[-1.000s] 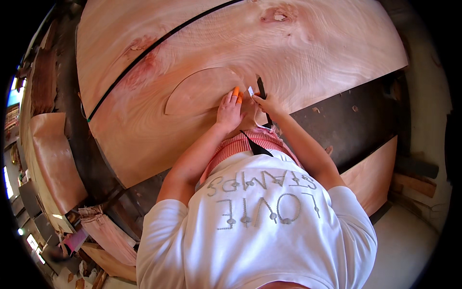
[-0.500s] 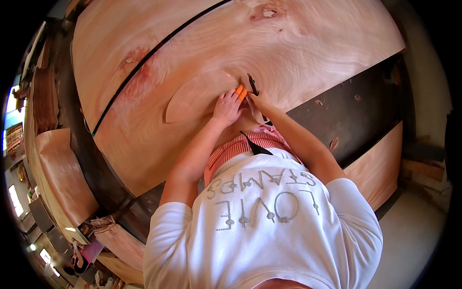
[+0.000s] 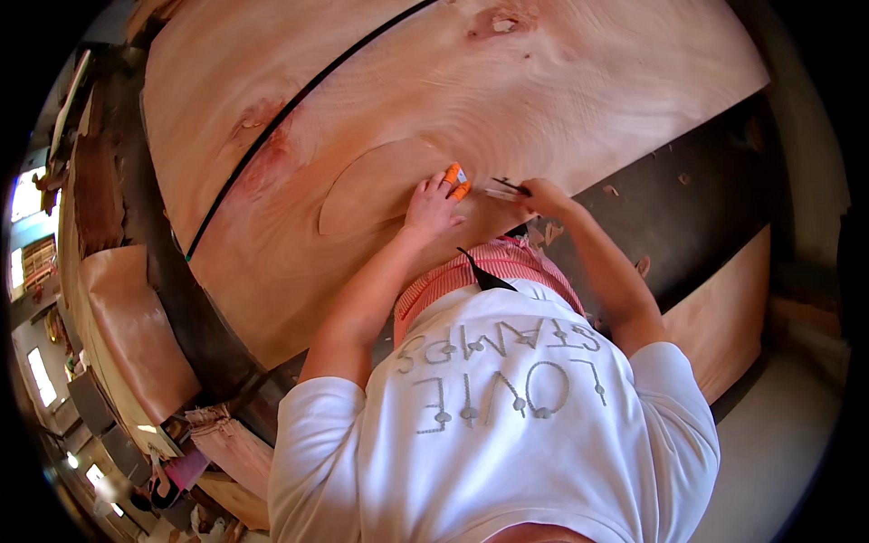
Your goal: The person repairs a sheet of wood veneer by cutting out a damaged section with a knife, applying adhesive with a small brush, and fitting a replacement patch into the hole.
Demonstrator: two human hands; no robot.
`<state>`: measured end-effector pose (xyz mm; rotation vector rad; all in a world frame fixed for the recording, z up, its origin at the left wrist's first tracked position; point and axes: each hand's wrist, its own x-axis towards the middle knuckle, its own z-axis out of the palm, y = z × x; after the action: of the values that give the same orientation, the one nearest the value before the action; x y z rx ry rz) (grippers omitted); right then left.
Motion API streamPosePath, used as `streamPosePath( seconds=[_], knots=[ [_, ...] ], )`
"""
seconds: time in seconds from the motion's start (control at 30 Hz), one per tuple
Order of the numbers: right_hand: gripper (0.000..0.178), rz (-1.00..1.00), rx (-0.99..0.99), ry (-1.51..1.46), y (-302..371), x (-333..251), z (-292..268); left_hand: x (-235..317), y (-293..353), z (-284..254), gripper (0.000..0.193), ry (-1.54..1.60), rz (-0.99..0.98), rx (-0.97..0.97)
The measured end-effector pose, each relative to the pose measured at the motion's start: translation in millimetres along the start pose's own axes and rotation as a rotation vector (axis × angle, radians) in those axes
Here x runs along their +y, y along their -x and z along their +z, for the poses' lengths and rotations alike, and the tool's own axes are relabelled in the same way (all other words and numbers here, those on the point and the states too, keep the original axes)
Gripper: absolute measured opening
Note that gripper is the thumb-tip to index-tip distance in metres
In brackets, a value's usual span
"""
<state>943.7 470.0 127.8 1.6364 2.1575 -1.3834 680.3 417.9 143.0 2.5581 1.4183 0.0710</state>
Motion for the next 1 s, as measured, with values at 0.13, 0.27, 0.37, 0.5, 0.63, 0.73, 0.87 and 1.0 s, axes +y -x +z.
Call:
streamPosePath(
  seconds=[0.13, 0.27, 0.37, 0.5, 0.63, 0.73, 0.87, 1.0],
  knots=[
    [0.021, 0.029, -0.148, -0.536, 31, -12, -26, -6, 12, 5, 0.056, 0.074, -0.049, 0.028],
    [0.021, 0.156, -0.112, -0.88, 58, -24, -19, -26, 29, 22, 0.052, 0.204, -0.083, 0.234],
    [0.02, 0.135, -0.142, -0.967, 59, -33, -3, -41, 72, 22, 0.054, 0.204, -0.279, 0.283],
    [0.019, 0.115, -0.197, -0.873, 46, -62, 7, -62, 143, 21, 0.054, 0.095, -0.508, 0.368],
    [0.019, 0.066, -0.241, -0.748, 25, -100, 12, -69, 187, 26, 0.054, 0.002, -0.768, 0.417],
    [0.02, 0.04, -0.266, -0.662, 8, -130, 20, -70, 199, 26, 0.053, 0.034, -0.893, 0.481],
    [0.022, -0.029, -0.313, -0.51, -15, -169, 36, -72, 202, 27, 0.053, 0.048, -0.937, 0.514],
    [0.023, -0.063, -0.357, -0.405, -28, -205, 50, -73, 204, 28, 0.053, 0.071, -0.94, 0.554]
  ],
)
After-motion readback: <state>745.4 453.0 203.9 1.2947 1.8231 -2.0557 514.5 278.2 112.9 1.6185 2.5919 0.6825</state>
